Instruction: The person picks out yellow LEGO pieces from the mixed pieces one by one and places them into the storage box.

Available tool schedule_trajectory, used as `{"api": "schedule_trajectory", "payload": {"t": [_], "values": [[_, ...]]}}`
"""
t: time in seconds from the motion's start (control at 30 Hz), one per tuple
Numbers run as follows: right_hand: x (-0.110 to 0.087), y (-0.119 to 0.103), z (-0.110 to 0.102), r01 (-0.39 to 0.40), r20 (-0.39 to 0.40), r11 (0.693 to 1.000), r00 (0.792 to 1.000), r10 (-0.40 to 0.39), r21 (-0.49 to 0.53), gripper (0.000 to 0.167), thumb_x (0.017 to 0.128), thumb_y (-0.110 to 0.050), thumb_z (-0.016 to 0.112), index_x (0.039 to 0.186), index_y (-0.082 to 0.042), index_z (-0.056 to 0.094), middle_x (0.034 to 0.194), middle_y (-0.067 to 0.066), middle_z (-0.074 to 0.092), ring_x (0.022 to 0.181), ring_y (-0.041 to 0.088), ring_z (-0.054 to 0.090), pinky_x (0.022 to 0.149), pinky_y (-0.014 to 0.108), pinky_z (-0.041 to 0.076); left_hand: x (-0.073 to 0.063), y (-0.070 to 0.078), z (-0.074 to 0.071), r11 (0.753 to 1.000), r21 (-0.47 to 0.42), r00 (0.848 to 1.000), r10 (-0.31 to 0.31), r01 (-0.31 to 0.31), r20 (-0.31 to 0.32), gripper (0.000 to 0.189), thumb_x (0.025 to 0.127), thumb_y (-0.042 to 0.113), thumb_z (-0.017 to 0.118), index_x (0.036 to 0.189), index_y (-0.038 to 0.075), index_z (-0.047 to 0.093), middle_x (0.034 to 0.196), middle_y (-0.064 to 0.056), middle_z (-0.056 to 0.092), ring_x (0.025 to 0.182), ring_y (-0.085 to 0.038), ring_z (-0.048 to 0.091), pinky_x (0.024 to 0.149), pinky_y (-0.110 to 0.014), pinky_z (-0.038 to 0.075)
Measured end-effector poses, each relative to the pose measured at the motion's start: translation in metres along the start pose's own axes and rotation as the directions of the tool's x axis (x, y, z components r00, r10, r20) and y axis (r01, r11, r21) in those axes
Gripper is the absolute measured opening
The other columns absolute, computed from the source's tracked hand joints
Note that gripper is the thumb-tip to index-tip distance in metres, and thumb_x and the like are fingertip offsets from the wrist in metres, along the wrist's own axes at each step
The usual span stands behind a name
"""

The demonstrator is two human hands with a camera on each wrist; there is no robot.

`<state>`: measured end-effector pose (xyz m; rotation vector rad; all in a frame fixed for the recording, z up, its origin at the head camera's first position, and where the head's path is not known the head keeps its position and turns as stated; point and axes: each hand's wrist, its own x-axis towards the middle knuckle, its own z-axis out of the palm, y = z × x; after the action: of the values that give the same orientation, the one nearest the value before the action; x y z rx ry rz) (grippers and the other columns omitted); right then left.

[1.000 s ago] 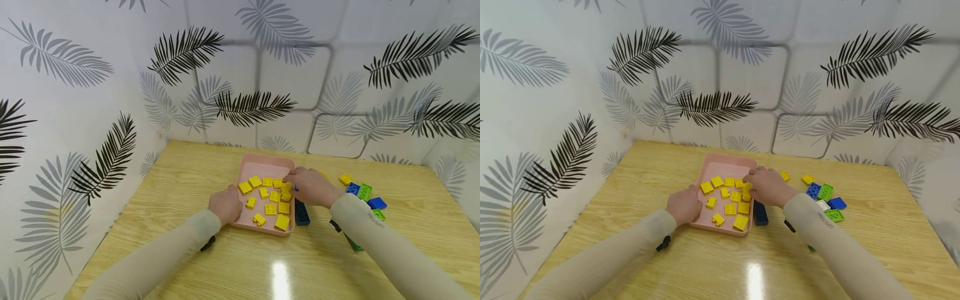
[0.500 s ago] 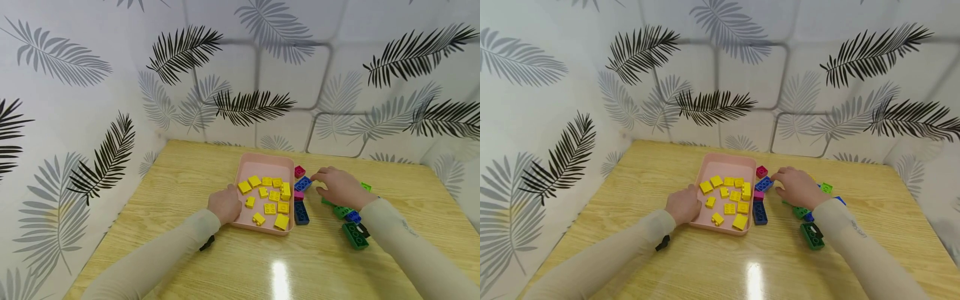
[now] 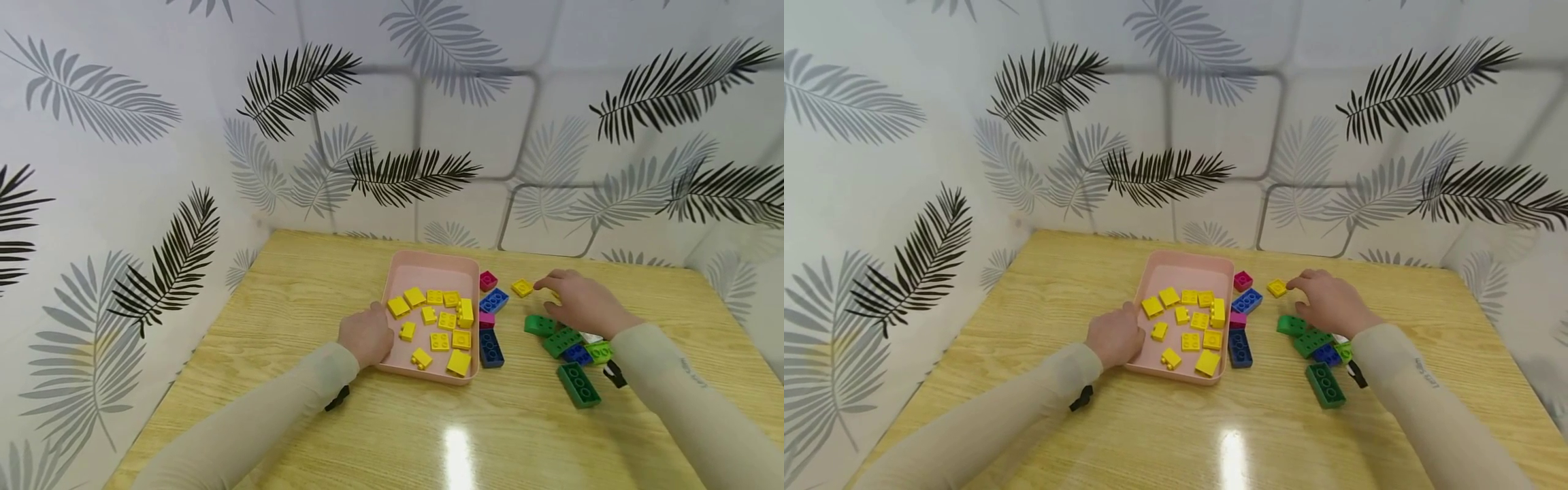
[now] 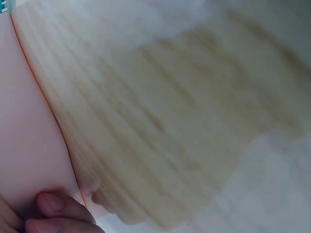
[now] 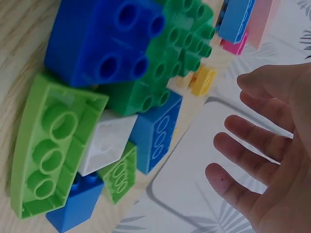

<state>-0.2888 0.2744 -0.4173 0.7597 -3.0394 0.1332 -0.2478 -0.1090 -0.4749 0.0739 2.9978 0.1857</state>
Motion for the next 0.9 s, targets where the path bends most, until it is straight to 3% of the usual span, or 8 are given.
{"api": "schedule_trajectory", "payload": {"t": [0.47,0.9], "values": [[0.010,0.030,0.011,-0.091,0.043,0.995,0.995,0.090,0.028,0.037,0.094,-0.013,0.064,0.130,-0.001,0.064,0.134,0.028,0.057,0.119,0.049,0.055,0.094,0.063,0.047,0.002,-0.001,0.001,1.000,0.002,1.000,-0.006,0.006,0.015,0.036,0.099,0.032,0.056,0.118,0.002,0.053,0.066,-0.004,0.057,0.053,-0.016,0.057,0.053,-0.035,0.049],[0.017,0.038,0.019,-0.121,0.092,0.993,0.988,0.121,-0.003,0.037,0.095,-0.013,0.061,0.130,-0.001,0.063,0.136,0.030,0.054,0.117,0.053,0.055,0.092,0.068,0.044,0.003,-0.002,0.002,1.000,0.006,1.000,-0.006,0.006,0.015,0.038,0.099,0.032,0.055,0.120,0.001,0.053,0.067,-0.004,0.058,0.053,-0.016,0.057,0.054,-0.035,0.050]]}}
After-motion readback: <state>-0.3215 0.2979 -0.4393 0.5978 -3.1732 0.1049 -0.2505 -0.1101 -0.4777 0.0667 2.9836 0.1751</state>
